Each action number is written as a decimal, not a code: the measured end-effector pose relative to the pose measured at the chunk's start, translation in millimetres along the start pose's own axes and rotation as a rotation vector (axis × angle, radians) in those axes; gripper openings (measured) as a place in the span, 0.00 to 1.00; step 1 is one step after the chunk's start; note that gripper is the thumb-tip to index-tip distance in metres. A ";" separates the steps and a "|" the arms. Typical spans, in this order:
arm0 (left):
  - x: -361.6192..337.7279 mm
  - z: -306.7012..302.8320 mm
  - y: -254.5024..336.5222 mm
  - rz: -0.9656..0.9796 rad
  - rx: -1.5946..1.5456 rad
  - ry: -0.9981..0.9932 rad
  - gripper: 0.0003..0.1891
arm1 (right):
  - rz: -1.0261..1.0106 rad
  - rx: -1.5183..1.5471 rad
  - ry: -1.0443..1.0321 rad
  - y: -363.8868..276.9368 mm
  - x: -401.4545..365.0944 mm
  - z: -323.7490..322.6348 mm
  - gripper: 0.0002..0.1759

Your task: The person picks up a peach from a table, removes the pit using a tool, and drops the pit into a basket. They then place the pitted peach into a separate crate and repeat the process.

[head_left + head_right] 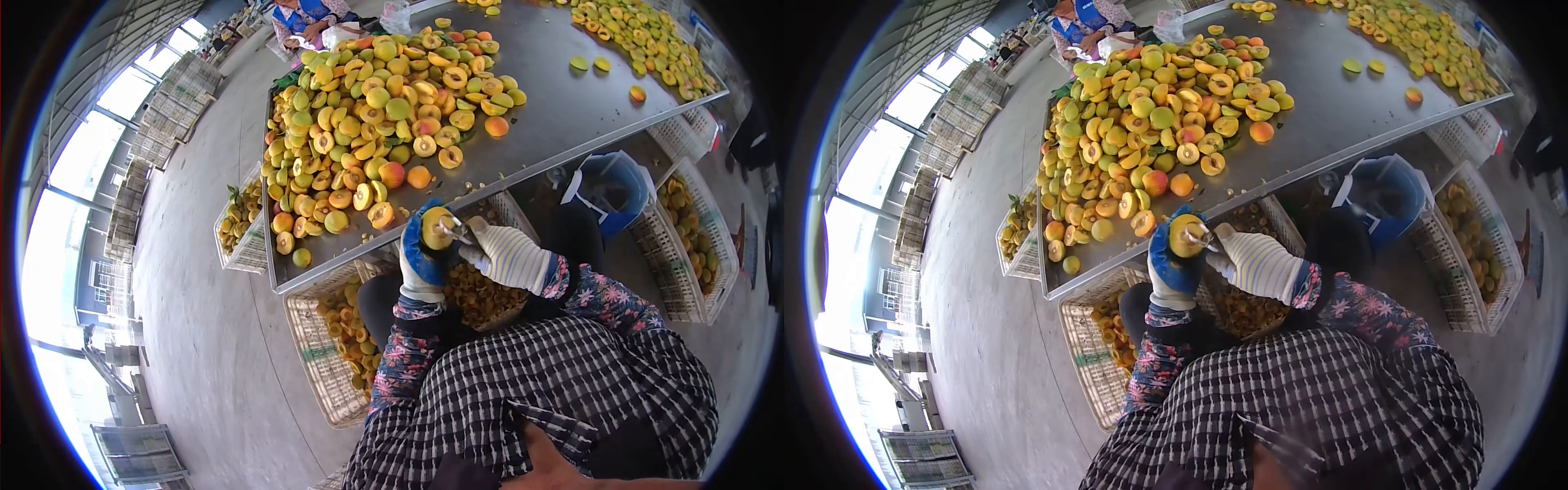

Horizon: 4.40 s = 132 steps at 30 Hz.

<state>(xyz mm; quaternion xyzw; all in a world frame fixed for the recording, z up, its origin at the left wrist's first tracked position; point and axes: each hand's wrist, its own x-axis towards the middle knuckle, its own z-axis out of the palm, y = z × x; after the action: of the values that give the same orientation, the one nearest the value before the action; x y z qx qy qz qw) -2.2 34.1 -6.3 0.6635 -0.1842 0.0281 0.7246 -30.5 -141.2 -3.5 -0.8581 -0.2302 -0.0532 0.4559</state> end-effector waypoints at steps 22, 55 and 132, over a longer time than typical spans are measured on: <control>3.5 27.7 1.5 -0.302 -1.117 0.338 0.18 | 0.074 -0.009 -0.119 -26.7 -5.0 -16.1 0.16; -9.6 33.3 -11.6 -0.397 -0.881 0.320 0.15 | 0.234 -0.120 -0.297 -15.8 -16.1 -6.7 0.17; -4.4 29.5 -8.6 -0.501 -0.660 0.185 0.24 | 0.966 1.198 -0.442 -32.4 -20.0 -9.9 0.17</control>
<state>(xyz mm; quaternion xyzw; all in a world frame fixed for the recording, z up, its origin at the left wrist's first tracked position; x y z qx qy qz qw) -10.6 5.4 -14.2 0.4147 0.0495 -0.1496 0.8962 -61.5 -140.7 20.8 -0.4628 0.0925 0.4540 0.7557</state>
